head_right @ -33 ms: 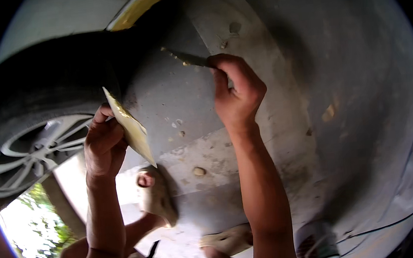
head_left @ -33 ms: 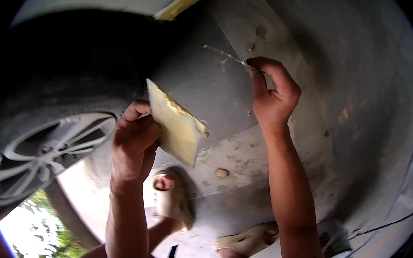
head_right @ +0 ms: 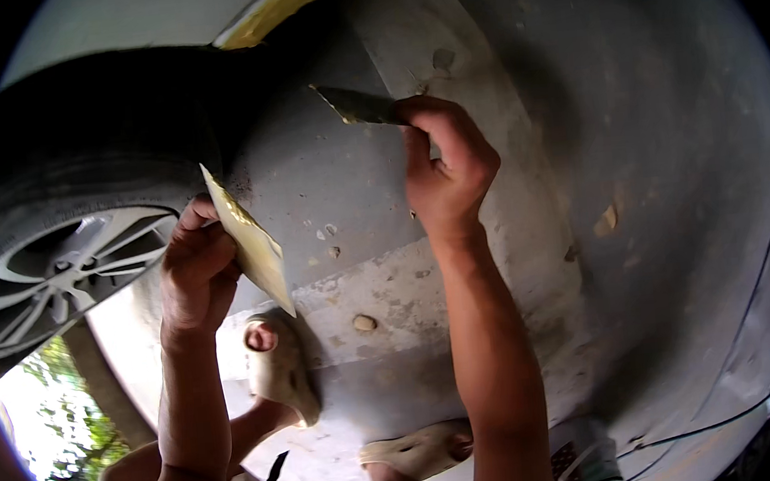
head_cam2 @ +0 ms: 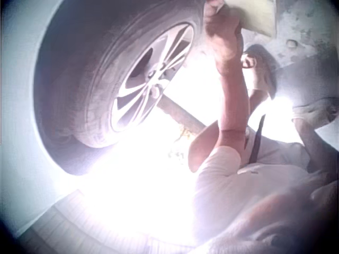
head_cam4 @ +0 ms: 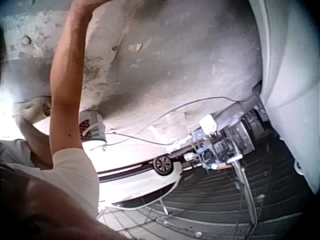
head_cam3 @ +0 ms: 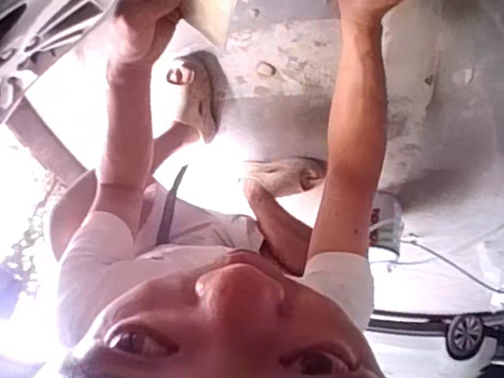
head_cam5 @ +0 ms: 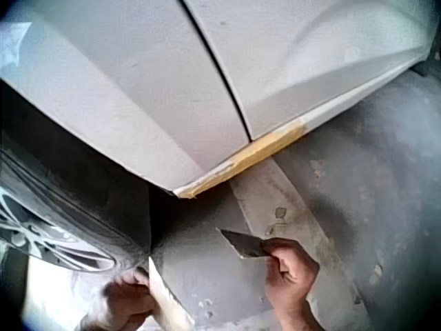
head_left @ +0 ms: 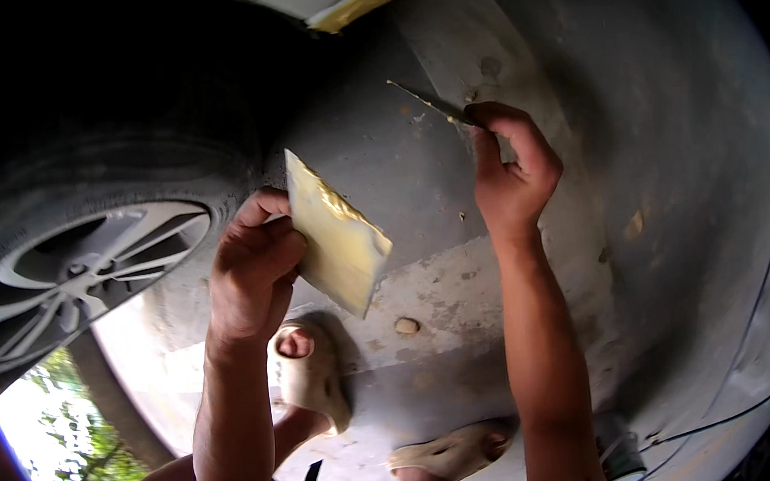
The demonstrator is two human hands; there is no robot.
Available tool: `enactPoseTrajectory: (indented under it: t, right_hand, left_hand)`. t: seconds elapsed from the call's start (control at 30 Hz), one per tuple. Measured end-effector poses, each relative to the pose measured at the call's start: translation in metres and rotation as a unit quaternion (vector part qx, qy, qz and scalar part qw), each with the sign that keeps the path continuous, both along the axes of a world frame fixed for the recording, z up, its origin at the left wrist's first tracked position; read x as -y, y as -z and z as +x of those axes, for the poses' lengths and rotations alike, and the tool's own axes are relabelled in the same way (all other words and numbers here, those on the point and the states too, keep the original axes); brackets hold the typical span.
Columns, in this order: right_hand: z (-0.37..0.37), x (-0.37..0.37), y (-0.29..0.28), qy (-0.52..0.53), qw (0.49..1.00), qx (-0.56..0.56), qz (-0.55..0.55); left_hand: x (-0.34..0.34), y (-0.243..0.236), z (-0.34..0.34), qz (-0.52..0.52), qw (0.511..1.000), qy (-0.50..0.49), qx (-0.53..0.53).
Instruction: The person applies a yellow body filler to the lower edges of a white car's door and rear quarter panel using a putty knife and a flexible scraper. They smooth the filler along the seams and then walk to a workbench to clean the tools with a cloth.
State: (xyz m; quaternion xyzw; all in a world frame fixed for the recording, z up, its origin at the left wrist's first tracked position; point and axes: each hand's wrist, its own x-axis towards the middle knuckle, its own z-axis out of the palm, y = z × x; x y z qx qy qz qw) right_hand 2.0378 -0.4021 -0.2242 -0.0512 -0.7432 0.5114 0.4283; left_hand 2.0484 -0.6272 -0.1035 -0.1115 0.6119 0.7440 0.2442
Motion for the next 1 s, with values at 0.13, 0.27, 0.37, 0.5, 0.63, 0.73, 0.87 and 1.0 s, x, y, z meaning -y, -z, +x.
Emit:
enactPoseTrajectory:
  t: [0.13,0.27,0.37,0.5,0.63,0.73,0.87,1.0]
  right_hand:
    - [-0.03,-0.006,0.001,-0.012,0.99,-0.088,0.106]
    - [-0.049,-0.001,-0.01,-0.041,0.98,-0.129,0.146]
    - [-0.06,0.002,-0.008,-0.034,0.976,-0.163,0.138]
    - [-0.064,0.003,-0.007,-0.019,0.978,-0.154,0.14]
    - [-0.068,-0.004,0.0,0.051,0.983,-0.136,0.116]
    - [-0.062,-0.024,0.019,0.128,0.986,-0.071,0.082]
    - [-0.035,-0.047,0.026,0.147,0.987,0.068,0.004]
    - [-0.01,-0.058,0.006,0.098,0.993,0.044,-0.057]
  left_hand:
    - [0.015,0.014,0.029,0.07,0.997,-0.029,0.032]
    - [0.023,0.023,0.039,0.075,0.996,-0.04,0.029]
    - [0.025,0.019,0.037,0.09,0.995,-0.036,0.033]
    - [0.035,0.025,0.036,0.108,0.993,-0.024,0.033]
    - [0.029,0.025,0.032,0.129,0.991,-0.023,0.032]
    - [0.025,0.025,0.029,0.14,0.99,-0.016,0.03]
    - [0.018,0.027,0.028,0.109,0.993,-0.02,0.032]
    - [0.012,0.026,0.023,0.069,0.997,-0.002,0.035]
